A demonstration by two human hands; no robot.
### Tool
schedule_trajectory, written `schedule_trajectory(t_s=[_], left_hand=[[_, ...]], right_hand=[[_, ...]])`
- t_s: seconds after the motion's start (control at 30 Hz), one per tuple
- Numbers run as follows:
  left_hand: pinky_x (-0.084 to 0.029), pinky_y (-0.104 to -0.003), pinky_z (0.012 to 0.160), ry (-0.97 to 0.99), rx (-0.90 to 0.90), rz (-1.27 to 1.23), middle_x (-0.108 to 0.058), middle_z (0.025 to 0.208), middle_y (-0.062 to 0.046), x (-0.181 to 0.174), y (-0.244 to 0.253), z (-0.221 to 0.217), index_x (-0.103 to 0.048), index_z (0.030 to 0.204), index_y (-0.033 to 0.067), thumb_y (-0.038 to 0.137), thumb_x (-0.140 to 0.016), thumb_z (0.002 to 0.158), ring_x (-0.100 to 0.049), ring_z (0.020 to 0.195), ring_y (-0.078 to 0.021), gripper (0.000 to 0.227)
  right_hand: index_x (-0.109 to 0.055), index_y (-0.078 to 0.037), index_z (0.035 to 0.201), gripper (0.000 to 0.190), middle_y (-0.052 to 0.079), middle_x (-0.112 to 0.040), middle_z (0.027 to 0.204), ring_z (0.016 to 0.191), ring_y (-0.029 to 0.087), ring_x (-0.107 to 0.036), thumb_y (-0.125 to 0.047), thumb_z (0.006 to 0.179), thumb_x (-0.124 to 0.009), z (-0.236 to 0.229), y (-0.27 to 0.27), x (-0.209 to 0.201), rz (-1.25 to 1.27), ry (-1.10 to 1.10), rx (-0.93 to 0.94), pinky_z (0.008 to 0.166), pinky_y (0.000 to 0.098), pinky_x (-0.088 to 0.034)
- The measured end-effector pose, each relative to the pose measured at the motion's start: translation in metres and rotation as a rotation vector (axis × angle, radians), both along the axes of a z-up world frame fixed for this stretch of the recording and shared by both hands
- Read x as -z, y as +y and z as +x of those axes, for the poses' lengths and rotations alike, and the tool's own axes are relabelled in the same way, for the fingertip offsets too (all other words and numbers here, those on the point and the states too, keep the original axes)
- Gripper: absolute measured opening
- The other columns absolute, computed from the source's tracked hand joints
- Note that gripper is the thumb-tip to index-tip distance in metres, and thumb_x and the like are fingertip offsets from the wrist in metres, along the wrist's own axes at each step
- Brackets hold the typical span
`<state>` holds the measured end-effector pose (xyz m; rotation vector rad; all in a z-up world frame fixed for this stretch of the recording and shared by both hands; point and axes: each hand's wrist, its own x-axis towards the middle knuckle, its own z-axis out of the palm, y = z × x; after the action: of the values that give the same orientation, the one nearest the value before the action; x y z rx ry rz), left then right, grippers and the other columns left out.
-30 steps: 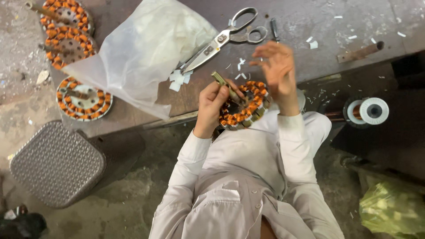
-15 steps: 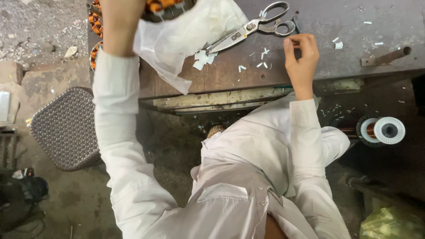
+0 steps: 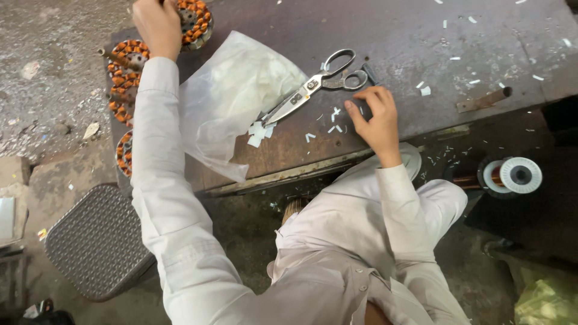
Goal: The person inserts small white insulating pieces into the slots of a copper-wound motor stator. They handle the stator with both hands, rotate it to access different slots, and place the pieces one by one.
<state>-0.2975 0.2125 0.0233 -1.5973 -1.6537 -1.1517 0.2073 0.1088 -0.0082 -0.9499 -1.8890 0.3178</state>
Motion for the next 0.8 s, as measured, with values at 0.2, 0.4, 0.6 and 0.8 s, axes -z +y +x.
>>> schedule_trajectory(t_s=[0.2, 0.4, 0.6, 0.8], left_hand=[[-0.05, -0.052, 0.067, -0.199, -0.047, -0.164, -0.072, 0.083, -0.024, -0.003, -0.021, 0.026, -0.071, 0.089, -0.0039, 0.009, -0.079, 0.092, -0.07, 0.075, -0.0428, 0.015], [-0.054, -0.048, 0.075, -0.142, -0.018, -0.373, -0.073, 0.089, -0.024, 0.019, -0.036, -0.007, -0.076, 0.097, -0.0046, 0.011, -0.082, 0.093, -0.072, 0.079, -0.0395, 0.018], [-0.054, -0.052, 0.065, -0.069, -0.241, -0.839, -0.07, 0.083, -0.026, -0.033, -0.048, -0.004, -0.075, 0.096, -0.0014, 0.03, -0.085, 0.091, -0.07, 0.075, -0.0417, 0.033], [-0.055, -0.042, 0.071, 0.353, 0.122, -0.805, -0.075, 0.084, -0.015, -0.092, -0.071, 0.174, -0.082, 0.1, 0.0093, 0.039, -0.079, 0.104, -0.072, 0.079, -0.0338, 0.03]], right_hand=[[-0.07, -0.003, 0.102, 0.019, 0.011, -0.065, 0.106, 0.103, 0.032, -0.062, -0.016, 0.092, -0.081, -0.002, -0.001, -0.011, -0.051, 0.034, 0.016, 0.09, 0.0415, -0.051], [-0.07, -0.002, 0.107, 0.024, 0.013, -0.066, 0.109, 0.103, 0.032, -0.062, -0.015, 0.091, -0.082, 0.0, -0.003, -0.015, -0.037, 0.067, 0.032, 0.089, 0.0404, -0.052], [-0.069, -0.003, 0.112, 0.021, 0.012, -0.066, 0.11, 0.102, 0.031, -0.064, -0.006, 0.094, -0.078, 0.009, -0.009, -0.009, 0.082, 0.215, 0.042, 0.089, 0.0391, -0.054], [-0.064, -0.002, 0.107, 0.016, 0.011, -0.067, 0.106, 0.096, 0.032, -0.063, 0.0, 0.093, -0.072, 0.08, -0.023, -0.015, 0.434, 0.23, 0.329, 0.087, 0.0443, -0.053]])
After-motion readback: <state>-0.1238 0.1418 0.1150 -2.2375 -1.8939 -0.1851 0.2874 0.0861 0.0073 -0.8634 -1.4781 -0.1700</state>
